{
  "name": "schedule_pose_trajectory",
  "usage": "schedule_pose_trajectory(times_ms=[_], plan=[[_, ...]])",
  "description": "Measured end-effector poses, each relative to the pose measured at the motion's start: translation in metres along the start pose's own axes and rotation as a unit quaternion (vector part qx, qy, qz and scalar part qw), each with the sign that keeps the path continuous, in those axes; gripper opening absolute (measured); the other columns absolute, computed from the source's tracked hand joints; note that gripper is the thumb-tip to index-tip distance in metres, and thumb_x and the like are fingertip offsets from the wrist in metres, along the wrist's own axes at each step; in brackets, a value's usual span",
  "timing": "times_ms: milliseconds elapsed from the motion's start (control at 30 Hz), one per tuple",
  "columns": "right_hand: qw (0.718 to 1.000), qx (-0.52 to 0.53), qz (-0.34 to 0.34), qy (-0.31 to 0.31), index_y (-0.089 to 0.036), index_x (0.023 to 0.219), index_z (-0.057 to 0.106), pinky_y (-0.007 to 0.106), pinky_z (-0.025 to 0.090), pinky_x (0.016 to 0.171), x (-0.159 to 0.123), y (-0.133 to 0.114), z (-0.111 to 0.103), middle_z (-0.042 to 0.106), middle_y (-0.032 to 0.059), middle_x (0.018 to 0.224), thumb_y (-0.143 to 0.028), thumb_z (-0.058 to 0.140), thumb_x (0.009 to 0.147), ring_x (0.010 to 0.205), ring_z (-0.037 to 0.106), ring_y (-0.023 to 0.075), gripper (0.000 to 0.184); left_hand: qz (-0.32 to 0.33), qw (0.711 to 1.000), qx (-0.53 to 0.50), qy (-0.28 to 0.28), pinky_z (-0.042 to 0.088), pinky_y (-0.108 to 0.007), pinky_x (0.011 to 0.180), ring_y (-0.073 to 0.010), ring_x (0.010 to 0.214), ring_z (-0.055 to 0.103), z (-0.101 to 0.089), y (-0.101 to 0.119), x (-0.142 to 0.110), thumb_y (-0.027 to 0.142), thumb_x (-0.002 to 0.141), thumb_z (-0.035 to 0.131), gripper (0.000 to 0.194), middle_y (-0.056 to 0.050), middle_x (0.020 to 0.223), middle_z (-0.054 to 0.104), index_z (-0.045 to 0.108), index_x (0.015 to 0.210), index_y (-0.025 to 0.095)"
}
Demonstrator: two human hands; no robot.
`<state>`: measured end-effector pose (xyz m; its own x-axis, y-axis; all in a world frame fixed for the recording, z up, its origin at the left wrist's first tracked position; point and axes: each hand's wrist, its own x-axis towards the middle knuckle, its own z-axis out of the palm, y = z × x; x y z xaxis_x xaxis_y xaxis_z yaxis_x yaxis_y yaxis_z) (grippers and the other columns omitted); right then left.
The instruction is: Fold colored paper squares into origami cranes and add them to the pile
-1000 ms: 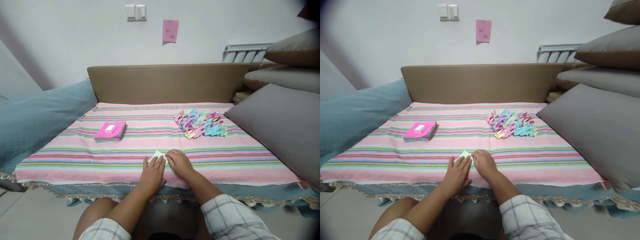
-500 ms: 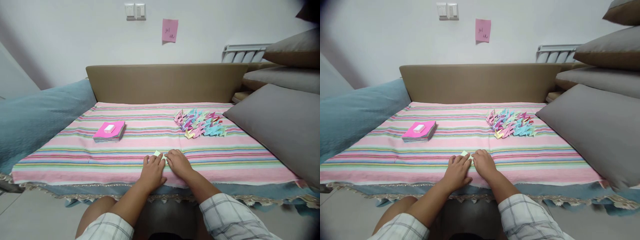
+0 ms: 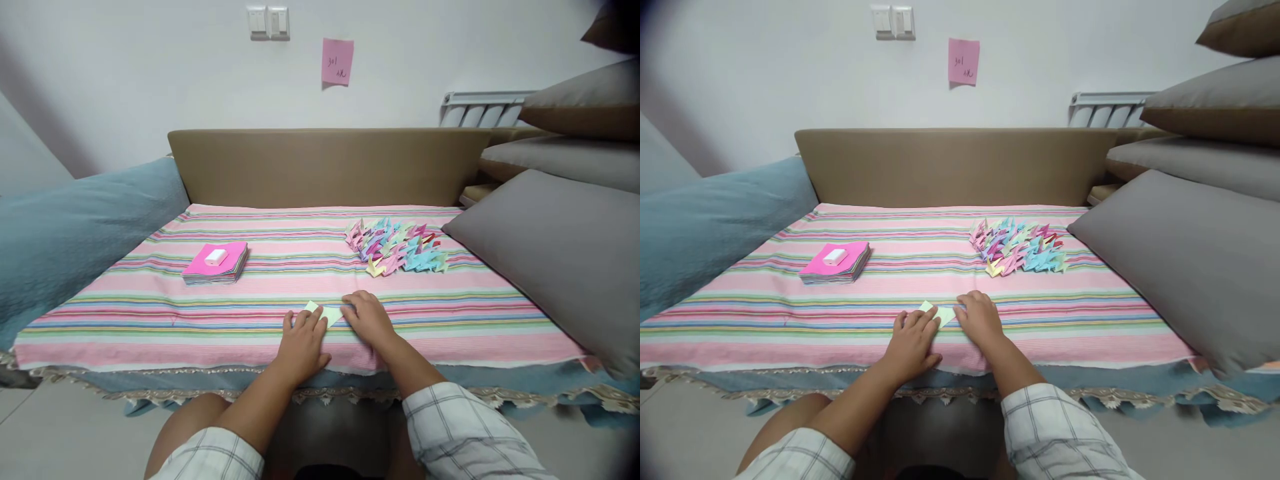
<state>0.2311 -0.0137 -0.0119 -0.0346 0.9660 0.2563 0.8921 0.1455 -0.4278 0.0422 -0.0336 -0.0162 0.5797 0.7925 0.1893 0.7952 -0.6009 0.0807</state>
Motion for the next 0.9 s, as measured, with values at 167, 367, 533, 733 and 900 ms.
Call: schedule_pose_trajectory(times_ms=[167, 367, 533, 733, 900], plan=[[0.999, 0.007, 0.03, -0.01, -0.025, 0.127, 0.047, 0.047, 0.028, 0.096, -0.002, -0.008, 0.019, 0.042, 0.0113, 0.134, -0.045, 0.057, 0.078, 0.121, 0.037, 0.0294, 0.054, -0.001, 1.0, 0.0, 0.002, 0.013, -0.06, 0.103, -0.0324, 0.122, 0.035, 0.001, -0.001, -0.001, 0.037, 0.066, 0.067, 0.067, -0.01, 0.144, 0.034, 0.043, 0.127, 0.024], [0.998, 0.021, 0.054, 0.035, -0.018, 0.115, 0.056, 0.038, 0.035, 0.094, 0.006, 0.003, 0.008, 0.052, 0.0123, 0.12, -0.015, 0.052, 0.076, 0.11, 0.045, 0.0256, 0.04, 0.001, 1.0, -0.004, 0.0, 0.012, -0.059, 0.104, -0.0314, 0.124, 0.034, 0.003, -0.001, -0.004, 0.038, 0.069, 0.066, 0.066, -0.009, 0.145, 0.033, 0.041, 0.129, 0.024], [0.983, 0.1, -0.154, 0.001, -0.021, 0.098, 0.064, 0.032, 0.04, 0.089, 0.003, -0.006, 0.006, 0.064, 0.0055, 0.097, -0.012, 0.045, 0.082, 0.095, 0.054, 0.0187, 0.026, -0.008, 1.0, -0.027, -0.004, 0.012, -0.059, 0.104, -0.0322, 0.123, 0.035, 0.0, -0.001, -0.001, 0.037, 0.065, 0.069, 0.067, -0.009, 0.143, 0.036, 0.044, 0.126, 0.026], [0.981, 0.108, -0.154, -0.05, -0.02, 0.091, 0.066, 0.031, 0.041, 0.083, 0.002, -0.015, 0.017, 0.066, 0.0048, 0.093, -0.017, 0.052, 0.084, 0.091, 0.057, 0.0175, 0.017, -0.091, 0.977, -0.19, 0.04, 0.033, -0.042, 0.097, -0.0238, 0.112, 0.048, -0.014, -0.028, 0.006, 0.026, 0.073, 0.056, 0.046, -0.007, 0.124, 0.055, 0.052, 0.119, 0.023], [0.983, 0.116, -0.129, -0.057, -0.021, 0.093, 0.067, 0.03, 0.042, 0.082, 0.004, -0.013, 0.017, 0.066, 0.0038, 0.094, -0.016, 0.054, 0.081, 0.092, 0.057, 0.0176, 0.018, -0.22, 0.958, -0.173, 0.064, 0.04, -0.037, 0.086, -0.0224, 0.096, 0.055, -0.02, -0.048, 0.004, 0.013, 0.071, 0.046, 0.031, -0.005, 0.097, 0.064, 0.066, 0.094, 0.021]])
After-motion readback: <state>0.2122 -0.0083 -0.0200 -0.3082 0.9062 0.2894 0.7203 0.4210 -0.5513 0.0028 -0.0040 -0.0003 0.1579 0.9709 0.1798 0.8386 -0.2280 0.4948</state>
